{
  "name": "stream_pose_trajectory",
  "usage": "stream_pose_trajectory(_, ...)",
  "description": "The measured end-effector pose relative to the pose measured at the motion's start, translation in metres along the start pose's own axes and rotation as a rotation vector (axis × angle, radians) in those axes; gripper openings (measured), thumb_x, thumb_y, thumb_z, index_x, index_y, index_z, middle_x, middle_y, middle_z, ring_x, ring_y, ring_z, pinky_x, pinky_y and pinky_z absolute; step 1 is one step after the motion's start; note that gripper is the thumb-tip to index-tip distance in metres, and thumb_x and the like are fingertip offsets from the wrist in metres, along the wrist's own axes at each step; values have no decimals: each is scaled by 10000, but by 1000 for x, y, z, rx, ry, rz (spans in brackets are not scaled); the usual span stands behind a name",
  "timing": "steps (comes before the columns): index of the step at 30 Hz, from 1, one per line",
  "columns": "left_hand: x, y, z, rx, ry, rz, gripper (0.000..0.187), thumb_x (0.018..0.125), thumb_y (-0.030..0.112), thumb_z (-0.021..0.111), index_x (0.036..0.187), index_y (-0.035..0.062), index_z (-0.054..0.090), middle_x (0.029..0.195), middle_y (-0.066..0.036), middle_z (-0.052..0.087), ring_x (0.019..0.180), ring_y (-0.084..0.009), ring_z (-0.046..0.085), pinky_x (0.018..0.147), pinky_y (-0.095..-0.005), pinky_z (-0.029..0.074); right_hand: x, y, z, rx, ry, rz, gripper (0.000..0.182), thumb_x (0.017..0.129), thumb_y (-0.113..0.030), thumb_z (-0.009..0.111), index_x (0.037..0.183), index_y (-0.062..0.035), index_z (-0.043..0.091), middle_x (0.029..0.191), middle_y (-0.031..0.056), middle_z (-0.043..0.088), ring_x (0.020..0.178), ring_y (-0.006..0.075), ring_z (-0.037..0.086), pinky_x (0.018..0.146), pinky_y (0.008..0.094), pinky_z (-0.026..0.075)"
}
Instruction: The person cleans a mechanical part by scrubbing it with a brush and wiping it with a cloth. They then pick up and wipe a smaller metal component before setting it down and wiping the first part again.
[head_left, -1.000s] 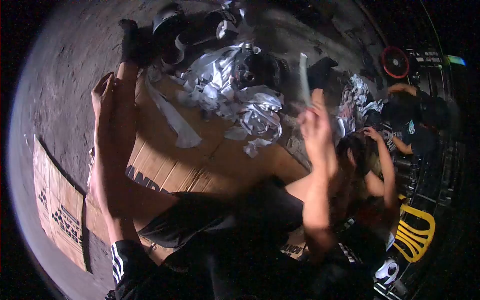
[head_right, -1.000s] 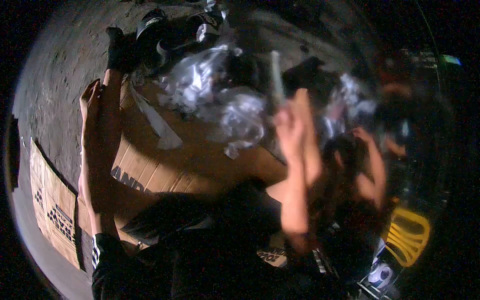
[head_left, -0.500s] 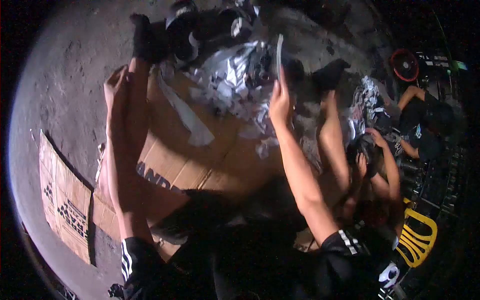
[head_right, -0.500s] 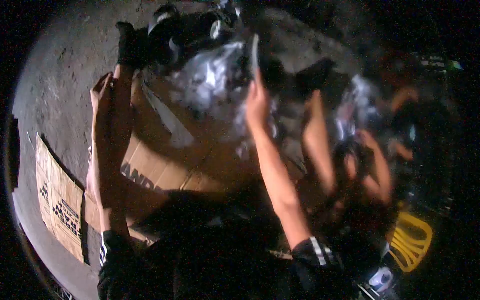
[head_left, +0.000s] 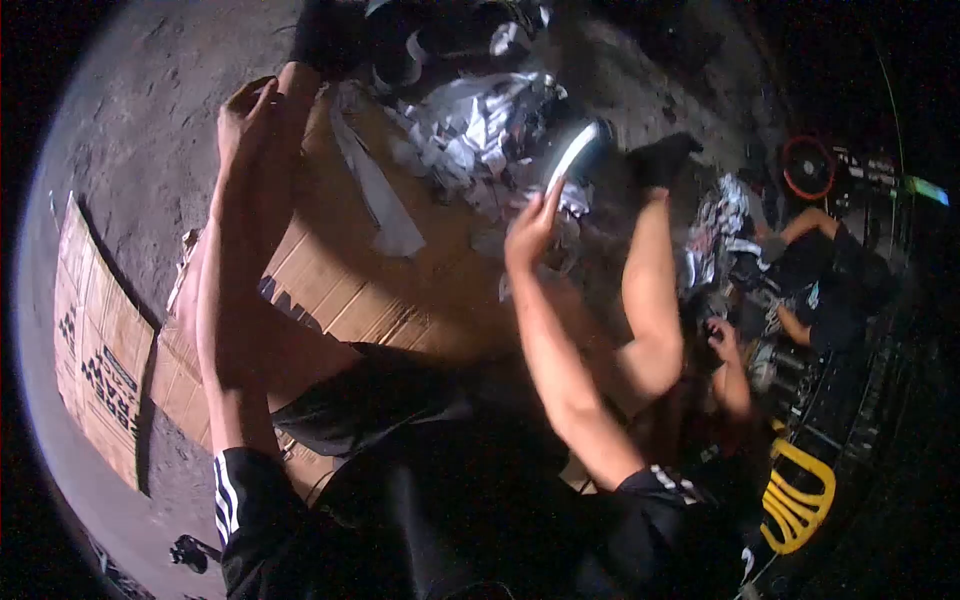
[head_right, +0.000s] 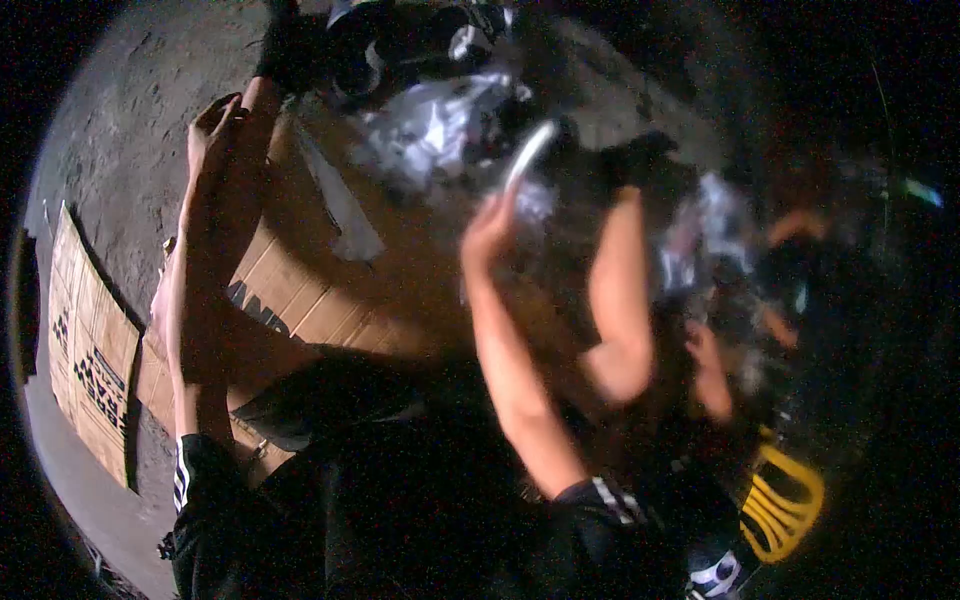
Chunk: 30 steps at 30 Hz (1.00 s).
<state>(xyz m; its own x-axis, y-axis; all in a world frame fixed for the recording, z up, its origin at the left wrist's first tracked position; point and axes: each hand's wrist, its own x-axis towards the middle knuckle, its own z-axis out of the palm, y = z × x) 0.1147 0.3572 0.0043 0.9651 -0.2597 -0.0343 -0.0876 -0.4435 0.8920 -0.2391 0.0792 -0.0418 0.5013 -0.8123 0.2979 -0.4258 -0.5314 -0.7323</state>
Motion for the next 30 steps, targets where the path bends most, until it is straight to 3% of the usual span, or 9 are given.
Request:
stream_pose_trajectory(5,-13,16,2,94,13,70,380,939,364,641,1185,87,726,963,-119,763,912,-209,720,833,-333,534,-48,10,-36,-48,-39,-106,526,1065,-151,443,1565,-64,307,1431,264,529,1224,375,602,969,387,489)
stream_pose_trajectory(7,-11,9,2,132,28,65,382,934,380,640,1184,107,732,1003,-123,763,938,-224,724,850,-338,534,-72,15,-58,131,-253,117,516,1062,-137,444,1554,-37,325,1510,245,448,1345,326,507,1083,373,408)
stream_pose_trajectory(11,-15,20,2,136,16,34,387,935,397,630,1192,126,732,1046,-115,761,959,-232,724,861,-346,535,-66,1,-64,111,-313,-80,476,1070,-143,436,1511,23,372,1527,194,447,1399,300,451,1120,370,369)
stream_pose_trajectory(16,-14,11,0,132,-1,15,371,944,376,632,1197,122,729,1025,-81,763,949,-197,712,849,-332,530,30,-43,-11,-113,-276,-115,515,1024,-56,446,1531,-43,355,1385,272,544,1189,422,593,929,441,512)
stream_pose_trajectory(19,-19,1,0,28,4,-30,361,953,349,638,1190,92,729,975,-61,758,910,-152,694,820,-303,525,48,-49,18,-67,-81,-219,529,1022,-54,448,1541,-57,344,1417,262,522,1222,405,579,947,430,508)
stream_pose_trajectory(22,-3,-9,-5,-62,-18,7,363,958,324,651,1178,44,723,973,-74,753,899,-136,685,808,-287,512,-6,-21,3,-65,-124,-174,558,1024,-63,450,1565,-111,324,1450,202,521,1252,377,573,935,418,518)
stream_pose_trajectory(25,-6,2,-2,-42,-1,6,376,960,329,650,1175,29,719,966,-84,751,897,-129,681,810,-283,511,-2,-4,-13,-88,-168,-242,569,1022,-63,450,1569,-159,328,1399,209,562,1161,390,627,844,431,544)
stream_pose_trajectory(26,-14,14,-1,28,3,34,378,960,332,650,1177,30,718,969,-89,757,900,-135,686,810,-278,512,22,-24,-23,-260,-352,11,569,1025,-68,455,1569,-177,328,1350,232,587,1123,401,636,784,437,547)
stream_pose_trajectory(30,-5,-14,-5,7,-5,50,360,970,326,637,1206,65,712,993,-90,769,904,-149,701,814,-284,522,64,14,-36,-406,-460,-442,638,938,-12,569,1524,-218,428,927,217,666,778,403,660,673,453,543)
